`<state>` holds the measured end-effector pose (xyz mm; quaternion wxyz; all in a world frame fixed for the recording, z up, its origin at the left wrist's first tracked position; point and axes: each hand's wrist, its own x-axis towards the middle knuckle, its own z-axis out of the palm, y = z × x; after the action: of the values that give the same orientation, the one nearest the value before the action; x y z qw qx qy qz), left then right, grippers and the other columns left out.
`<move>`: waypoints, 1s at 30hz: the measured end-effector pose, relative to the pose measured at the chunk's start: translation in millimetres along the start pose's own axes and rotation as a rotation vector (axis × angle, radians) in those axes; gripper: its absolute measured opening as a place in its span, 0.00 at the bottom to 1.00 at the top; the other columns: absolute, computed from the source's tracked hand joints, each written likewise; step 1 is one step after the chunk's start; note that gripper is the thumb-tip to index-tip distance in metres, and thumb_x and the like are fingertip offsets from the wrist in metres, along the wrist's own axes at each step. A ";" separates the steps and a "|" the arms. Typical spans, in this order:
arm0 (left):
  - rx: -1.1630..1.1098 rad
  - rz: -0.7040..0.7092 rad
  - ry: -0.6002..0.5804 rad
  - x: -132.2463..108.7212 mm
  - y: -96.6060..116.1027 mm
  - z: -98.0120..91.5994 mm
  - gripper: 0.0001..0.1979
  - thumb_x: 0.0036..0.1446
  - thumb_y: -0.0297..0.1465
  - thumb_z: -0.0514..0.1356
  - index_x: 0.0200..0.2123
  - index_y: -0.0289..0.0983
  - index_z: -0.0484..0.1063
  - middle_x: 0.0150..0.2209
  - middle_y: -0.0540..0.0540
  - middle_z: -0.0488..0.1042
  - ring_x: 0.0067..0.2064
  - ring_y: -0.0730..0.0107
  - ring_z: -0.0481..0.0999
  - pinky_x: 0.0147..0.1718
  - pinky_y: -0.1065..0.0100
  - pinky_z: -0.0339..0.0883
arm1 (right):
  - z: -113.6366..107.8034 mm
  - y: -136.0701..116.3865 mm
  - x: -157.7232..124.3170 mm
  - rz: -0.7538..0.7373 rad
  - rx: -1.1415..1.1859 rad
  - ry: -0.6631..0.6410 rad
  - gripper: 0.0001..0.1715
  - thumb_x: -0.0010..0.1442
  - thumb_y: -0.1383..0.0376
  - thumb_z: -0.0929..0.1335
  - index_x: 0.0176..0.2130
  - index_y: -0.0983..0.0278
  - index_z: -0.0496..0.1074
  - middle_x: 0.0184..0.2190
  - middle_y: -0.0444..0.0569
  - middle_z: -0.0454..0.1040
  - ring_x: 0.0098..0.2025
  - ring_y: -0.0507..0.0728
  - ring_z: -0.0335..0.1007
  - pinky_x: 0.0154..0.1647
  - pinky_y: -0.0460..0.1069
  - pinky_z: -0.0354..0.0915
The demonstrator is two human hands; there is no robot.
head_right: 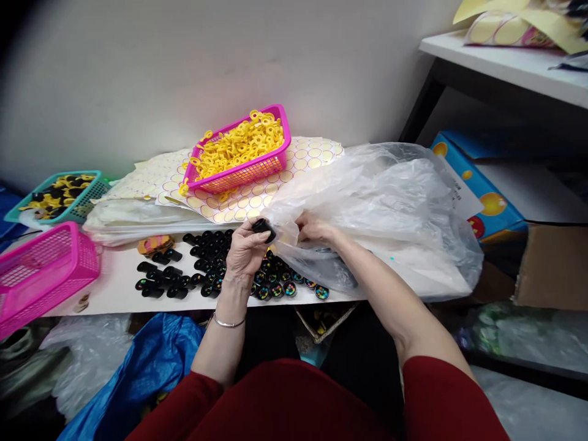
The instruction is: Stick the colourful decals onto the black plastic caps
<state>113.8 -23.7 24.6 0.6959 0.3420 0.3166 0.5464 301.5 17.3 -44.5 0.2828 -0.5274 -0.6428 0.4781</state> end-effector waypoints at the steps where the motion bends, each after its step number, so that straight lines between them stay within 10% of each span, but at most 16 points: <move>1: -0.005 -0.007 0.007 -0.2 0.6 -0.4 0.21 0.24 0.24 0.76 0.28 0.37 0.79 0.29 0.52 0.78 0.30 0.78 0.76 0.33 0.74 0.70 | -5.9 0.4 -6.2 0.010 0.045 -0.009 0.16 0.40 0.55 0.72 0.24 0.64 0.70 0.22 0.44 0.70 0.27 0.54 0.68 0.28 0.48 0.65; 7: 0.060 0.033 0.040 -4.0 1.2 -6.0 0.22 0.22 0.24 0.76 0.28 0.36 0.79 0.30 0.51 0.77 0.33 0.75 0.75 0.35 0.72 0.70 | -25.4 -9.6 -56.8 0.045 0.493 0.121 0.21 0.33 0.60 0.78 0.28 0.65 0.74 0.23 0.43 0.73 0.25 0.52 0.69 0.29 0.48 0.67; 13: 0.493 0.442 0.153 -41.6 0.3 2.6 0.17 0.31 0.22 0.74 0.30 0.40 0.82 0.40 0.47 0.77 0.46 0.64 0.74 0.46 0.66 0.67 | -18.7 -39.2 -110.3 -0.086 0.450 0.268 0.21 0.37 0.57 0.81 0.30 0.64 0.78 0.28 0.45 0.75 0.29 0.51 0.70 0.33 0.48 0.69; 21: 0.550 0.317 -0.139 -84.0 -32.2 16.1 0.12 0.40 0.26 0.72 0.32 0.42 0.81 0.34 0.48 0.78 0.40 0.64 0.74 0.44 0.63 0.67 | 5.3 -72.1 -166.1 -0.343 0.129 0.348 0.11 0.56 0.56 0.75 0.32 0.60 0.78 0.32 0.47 0.76 0.35 0.55 0.73 0.37 0.50 0.71; 30: 0.577 0.210 -0.189 -92.2 -57.1 6.3 0.14 0.37 0.22 0.71 0.31 0.40 0.80 0.33 0.49 0.77 0.40 0.64 0.73 0.45 0.62 0.65 | 20.9 -80.4 -183.4 -0.552 -0.743 0.300 0.14 0.65 0.70 0.63 0.40 0.60 0.77 0.33 0.50 0.73 0.32 0.55 0.67 0.31 0.49 0.63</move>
<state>131.4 -124.3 -12.5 0.5363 0.6053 0.3553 0.4687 302.5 -162.2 46.7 0.2814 -0.4656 -0.8380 0.0420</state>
